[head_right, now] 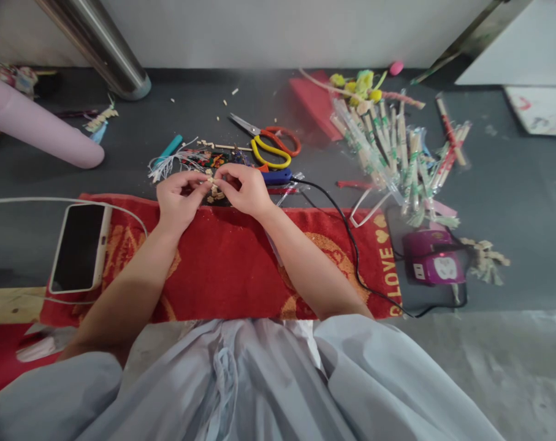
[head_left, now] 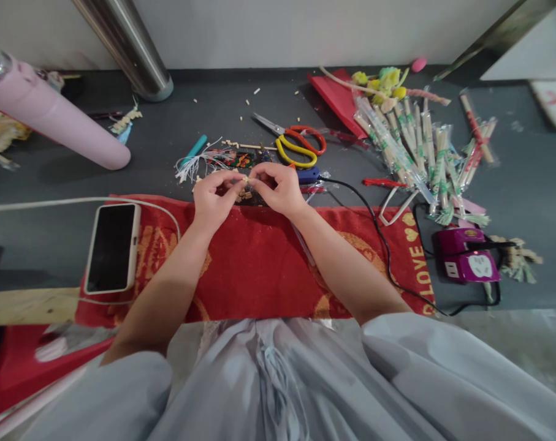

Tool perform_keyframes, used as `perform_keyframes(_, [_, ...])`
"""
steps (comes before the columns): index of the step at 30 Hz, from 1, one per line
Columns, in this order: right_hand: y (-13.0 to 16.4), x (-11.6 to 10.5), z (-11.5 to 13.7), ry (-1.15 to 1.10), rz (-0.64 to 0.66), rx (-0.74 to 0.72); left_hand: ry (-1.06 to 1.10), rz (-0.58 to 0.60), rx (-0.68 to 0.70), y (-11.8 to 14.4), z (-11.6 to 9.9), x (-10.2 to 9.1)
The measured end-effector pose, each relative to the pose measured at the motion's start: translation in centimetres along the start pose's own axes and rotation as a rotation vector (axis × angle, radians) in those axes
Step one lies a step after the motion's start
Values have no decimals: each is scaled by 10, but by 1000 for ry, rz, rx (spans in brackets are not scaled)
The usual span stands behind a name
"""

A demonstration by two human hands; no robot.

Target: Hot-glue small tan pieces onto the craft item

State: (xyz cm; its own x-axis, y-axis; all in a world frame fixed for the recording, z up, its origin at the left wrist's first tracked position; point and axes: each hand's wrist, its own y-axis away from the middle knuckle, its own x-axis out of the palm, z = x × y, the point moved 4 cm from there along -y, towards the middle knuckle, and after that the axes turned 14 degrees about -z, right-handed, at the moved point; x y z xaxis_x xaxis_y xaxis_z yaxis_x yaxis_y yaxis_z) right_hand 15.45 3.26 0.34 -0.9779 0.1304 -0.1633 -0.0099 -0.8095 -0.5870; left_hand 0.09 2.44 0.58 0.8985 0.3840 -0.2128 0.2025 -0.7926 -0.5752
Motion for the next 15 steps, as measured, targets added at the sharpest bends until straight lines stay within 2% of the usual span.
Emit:
perform_keyframes(10, [-1, -1, 0, -31, -2, 22, 20, 41, -33, 0, 2, 1])
perform_keyframes(15, [-1, -1, -2, -29, -35, 60, 118, 103, -188, 0, 9, 6])
